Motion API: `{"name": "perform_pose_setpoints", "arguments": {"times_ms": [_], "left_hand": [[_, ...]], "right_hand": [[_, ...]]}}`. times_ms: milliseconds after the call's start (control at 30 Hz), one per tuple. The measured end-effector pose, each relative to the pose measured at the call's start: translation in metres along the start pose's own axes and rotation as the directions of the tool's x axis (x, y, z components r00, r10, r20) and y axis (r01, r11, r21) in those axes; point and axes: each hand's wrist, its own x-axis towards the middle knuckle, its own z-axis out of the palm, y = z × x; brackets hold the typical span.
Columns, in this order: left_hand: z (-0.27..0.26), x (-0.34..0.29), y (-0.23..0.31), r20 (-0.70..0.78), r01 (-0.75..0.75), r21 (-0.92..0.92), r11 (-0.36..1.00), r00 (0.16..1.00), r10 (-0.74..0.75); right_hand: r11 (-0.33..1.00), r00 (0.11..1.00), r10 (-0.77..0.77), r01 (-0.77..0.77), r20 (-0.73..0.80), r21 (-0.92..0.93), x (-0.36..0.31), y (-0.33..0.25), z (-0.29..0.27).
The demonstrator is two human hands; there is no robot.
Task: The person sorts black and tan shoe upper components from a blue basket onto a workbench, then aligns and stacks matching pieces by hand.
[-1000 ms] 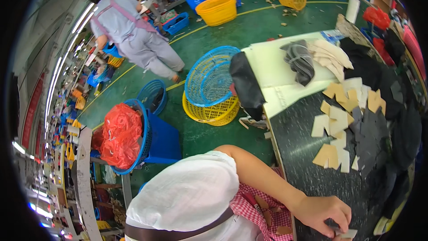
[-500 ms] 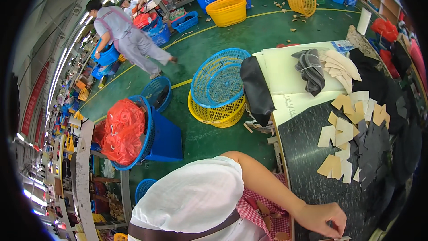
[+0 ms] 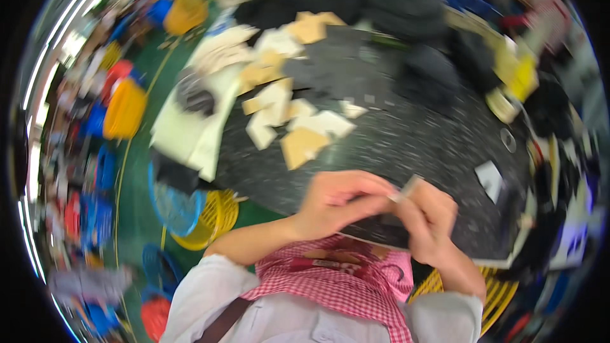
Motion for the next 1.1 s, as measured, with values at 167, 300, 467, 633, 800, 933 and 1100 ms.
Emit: {"name": "perform_pose_setpoints", "arguments": {"times_ms": [167, 300, 467, 633, 800, 933, 1100], "left_hand": [[0.004, 0.008, -0.007, 0.013, 0.039, -0.219, 0.975, 0.999, -0.037], [0.008, 0.008, -0.005, 0.091, -0.167, 0.347, 0.923, 0.985, 0.144], [-0.015, 0.016, -0.013, -0.28, 0.088, -0.311, 0.946, 0.943, -0.18], [-0.009, 0.008, -0.011, -0.126, -0.014, -0.072, 0.997, 0.992, 0.004], [0.016, -0.007, -0.008, -0.137, -0.047, 0.114, 0.992, 0.989, 0.062], [0.014, -0.01, -0.012, -0.128, -0.097, 0.327, 0.94, 0.981, 0.146], [0.007, -0.005, -0.005, 0.06, -0.242, 0.642, 0.728, 0.962, 0.267]], "right_hand": [[0.995, 0.992, -0.095, 0.095, -0.078, -0.004, -0.008, 0.013, 0.0], [0.98, 0.987, -0.146, 0.135, -0.065, -0.148, -0.012, 0.014, 0.001], [0.971, 0.965, -0.237, 0.232, -0.114, -0.054, -0.024, 0.016, 0.0], [0.984, 0.96, -0.164, 0.176, 0.225, -0.034, -0.044, -0.009, 0.005], [0.932, 0.942, -0.248, 0.168, -0.227, -0.322, -0.017, 0.009, 0.014], [0.887, 0.914, -0.343, 0.24, -0.216, -0.394, -0.019, 0.014, 0.014], [0.969, 0.973, -0.187, 0.161, -0.136, -0.187, -0.017, 0.015, 0.008]]}}
